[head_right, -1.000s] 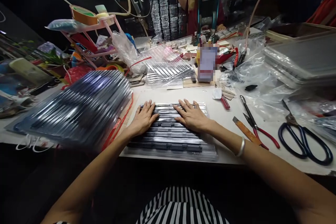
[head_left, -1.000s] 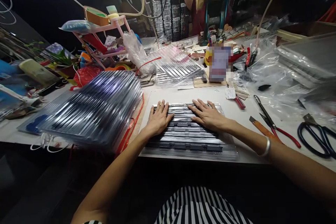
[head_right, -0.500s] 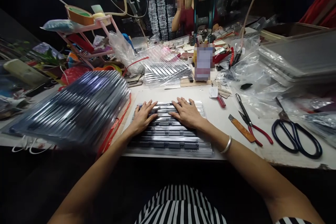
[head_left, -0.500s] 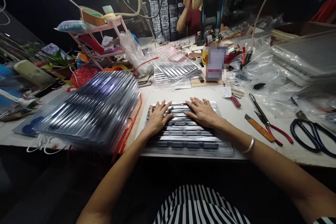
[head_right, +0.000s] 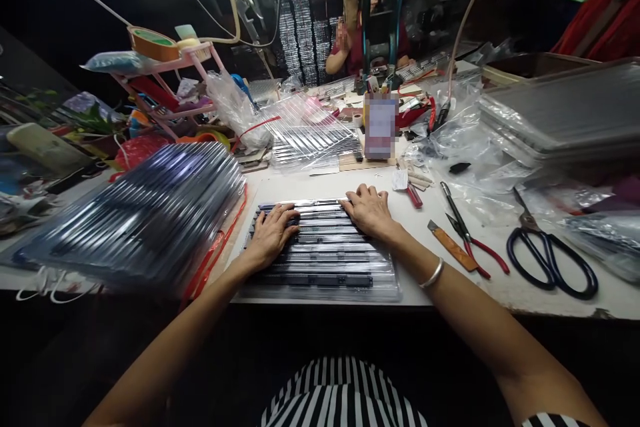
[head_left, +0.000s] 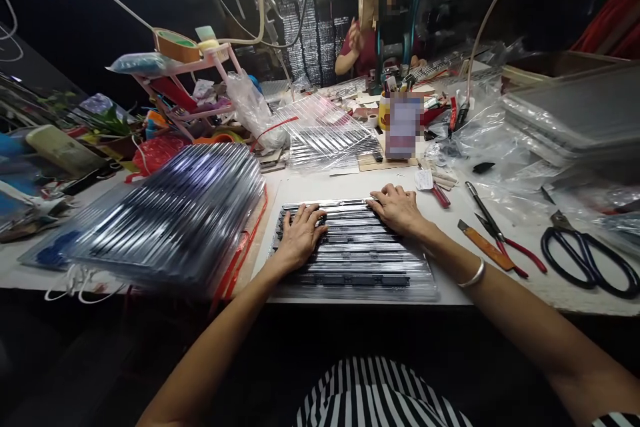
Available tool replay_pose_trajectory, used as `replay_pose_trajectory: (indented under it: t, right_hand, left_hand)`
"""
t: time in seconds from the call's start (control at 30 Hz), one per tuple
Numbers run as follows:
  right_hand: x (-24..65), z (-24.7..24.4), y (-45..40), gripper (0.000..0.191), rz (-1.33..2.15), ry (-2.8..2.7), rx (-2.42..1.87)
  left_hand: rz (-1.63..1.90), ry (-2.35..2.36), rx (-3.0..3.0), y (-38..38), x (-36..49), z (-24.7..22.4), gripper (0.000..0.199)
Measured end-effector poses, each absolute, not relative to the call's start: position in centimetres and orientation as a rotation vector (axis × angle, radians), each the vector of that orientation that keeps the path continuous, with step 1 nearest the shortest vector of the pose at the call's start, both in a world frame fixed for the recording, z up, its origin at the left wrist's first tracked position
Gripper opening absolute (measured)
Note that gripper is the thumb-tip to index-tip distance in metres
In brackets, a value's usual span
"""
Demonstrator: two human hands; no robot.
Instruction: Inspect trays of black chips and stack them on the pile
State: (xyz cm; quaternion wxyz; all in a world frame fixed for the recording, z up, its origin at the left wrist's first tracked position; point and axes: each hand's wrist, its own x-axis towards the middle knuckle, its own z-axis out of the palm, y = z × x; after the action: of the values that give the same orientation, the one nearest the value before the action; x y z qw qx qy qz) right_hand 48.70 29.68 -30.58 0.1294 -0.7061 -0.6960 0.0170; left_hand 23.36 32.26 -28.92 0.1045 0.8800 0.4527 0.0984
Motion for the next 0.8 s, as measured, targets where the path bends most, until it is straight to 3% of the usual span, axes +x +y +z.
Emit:
replay_pose_trajectory:
  t: [0.4,0.63,0.8]
  right_hand:
    - [51.4,-32.6,24.0,0.056,0.119,-1.863,-2.082]
    - [50.2,-31.3,24.3,0.055,0.109,-2.040,-2.246]
    - [50.0,-31.2,24.5,0.056,0.147,-2.027,-2.266]
  left_hand:
    - [0.607,1.470,2.300,32.0,15.1,-30.5,0.053]
    - [0.265,1.712,2.546,31.1,17.2,-30.4,0.047]
    - [0.171,1.462,2.649,31.0,20.9,-29.8,0.050]
